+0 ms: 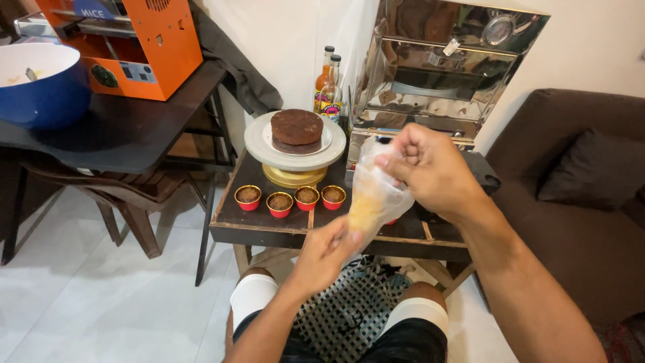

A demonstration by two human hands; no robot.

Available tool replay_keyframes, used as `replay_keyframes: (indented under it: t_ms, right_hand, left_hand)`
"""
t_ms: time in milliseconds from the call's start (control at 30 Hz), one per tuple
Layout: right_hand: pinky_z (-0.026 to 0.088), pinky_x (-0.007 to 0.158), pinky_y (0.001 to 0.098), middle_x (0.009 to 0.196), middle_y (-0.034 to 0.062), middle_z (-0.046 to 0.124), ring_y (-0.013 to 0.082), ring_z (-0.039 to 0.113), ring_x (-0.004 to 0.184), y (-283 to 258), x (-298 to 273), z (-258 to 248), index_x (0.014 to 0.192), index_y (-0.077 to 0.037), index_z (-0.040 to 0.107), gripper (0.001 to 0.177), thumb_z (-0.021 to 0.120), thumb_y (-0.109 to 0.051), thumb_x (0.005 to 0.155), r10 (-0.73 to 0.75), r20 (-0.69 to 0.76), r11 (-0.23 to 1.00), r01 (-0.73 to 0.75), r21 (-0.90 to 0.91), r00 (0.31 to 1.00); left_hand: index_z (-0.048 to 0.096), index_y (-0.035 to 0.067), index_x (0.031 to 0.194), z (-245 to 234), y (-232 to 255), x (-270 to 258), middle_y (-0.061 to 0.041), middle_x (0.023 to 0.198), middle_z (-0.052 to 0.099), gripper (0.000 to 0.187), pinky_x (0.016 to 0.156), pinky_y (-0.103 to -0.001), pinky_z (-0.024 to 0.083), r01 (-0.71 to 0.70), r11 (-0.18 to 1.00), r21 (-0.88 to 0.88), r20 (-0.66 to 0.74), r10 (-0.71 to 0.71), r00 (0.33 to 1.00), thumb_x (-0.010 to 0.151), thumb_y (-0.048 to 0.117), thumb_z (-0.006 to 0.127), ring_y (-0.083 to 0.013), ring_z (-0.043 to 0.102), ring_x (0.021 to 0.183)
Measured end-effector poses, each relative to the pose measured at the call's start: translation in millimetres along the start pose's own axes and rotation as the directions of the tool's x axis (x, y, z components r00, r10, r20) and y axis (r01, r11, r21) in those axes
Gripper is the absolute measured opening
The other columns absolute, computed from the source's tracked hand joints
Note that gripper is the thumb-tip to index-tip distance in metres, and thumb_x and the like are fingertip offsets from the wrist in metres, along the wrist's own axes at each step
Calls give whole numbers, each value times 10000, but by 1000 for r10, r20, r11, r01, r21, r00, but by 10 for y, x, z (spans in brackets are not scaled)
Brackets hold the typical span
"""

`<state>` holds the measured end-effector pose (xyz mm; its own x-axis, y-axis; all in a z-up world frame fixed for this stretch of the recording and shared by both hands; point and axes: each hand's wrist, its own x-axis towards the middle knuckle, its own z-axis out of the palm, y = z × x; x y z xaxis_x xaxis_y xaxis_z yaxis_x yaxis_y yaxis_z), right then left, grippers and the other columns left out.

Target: The person fills a piping bag with frosting and then pipes the frosting onto several small cupcakes arranged on a table. The person handles the piping bag and cupcakes to apply the frosting.

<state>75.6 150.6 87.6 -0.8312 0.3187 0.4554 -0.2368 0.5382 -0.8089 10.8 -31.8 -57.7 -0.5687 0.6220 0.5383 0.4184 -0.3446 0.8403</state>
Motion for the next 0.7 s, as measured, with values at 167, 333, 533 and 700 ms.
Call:
replay_keyframes:
  t_ms: [167, 333, 533, 700]
  right_hand:
    - [477, 524, 206, 680, 39, 656, 95, 612, 545, -9, 43, 0, 964, -10, 697, 181, 751, 48, 801, 51, 70, 995, -45, -94, 996]
    - [555, 585, 282, 684, 38, 736, 160, 711, 622, 54, 45, -117, 897, -132, 787, 126, 759, -107, 777, -16, 129, 873, 77, -482, 992]
    - [559, 819, 443, 944, 89, 753, 326, 711, 891, -502, -267, -93, 1038, -177, 737, 358, 844, -402, 781, -38, 140, 822, 110, -558, 989]
    - [553, 839, 413, 1067, 59, 686, 339, 678, 954, -9, -242, -22, 792, -119, 734, 138, 799, -223, 855, -350, 119, 729, 350, -588, 929]
  left_hand:
    - [806, 129, 900, 91, -119, 322, -51, 578, 670, 318, 625, -302, 512, -134, 979, 154, -116, 153, 981, 1053, 270, 566, -63, 527, 656]
    - [739, 27, 921, 245, -286, 457, -6, 618, 680, 152, 577, -224, 533, -38, 966, -254, -341, -53, 939, 991, 152, 689, -73, 563, 598]
    - [645, 17, 822, 99, -205, 492, -30, 525, 599, 226, 424, -201, 444, -35, 968, -250, -412, -74, 908, 996, 155, 690, -76, 546, 479]
    - [662, 23, 950, 92, -25, 553, -31, 643, 653, 162, 558, -202, 527, -48, 926, -373, -437, -130, 890, 1009, 174, 666, -60, 602, 585]
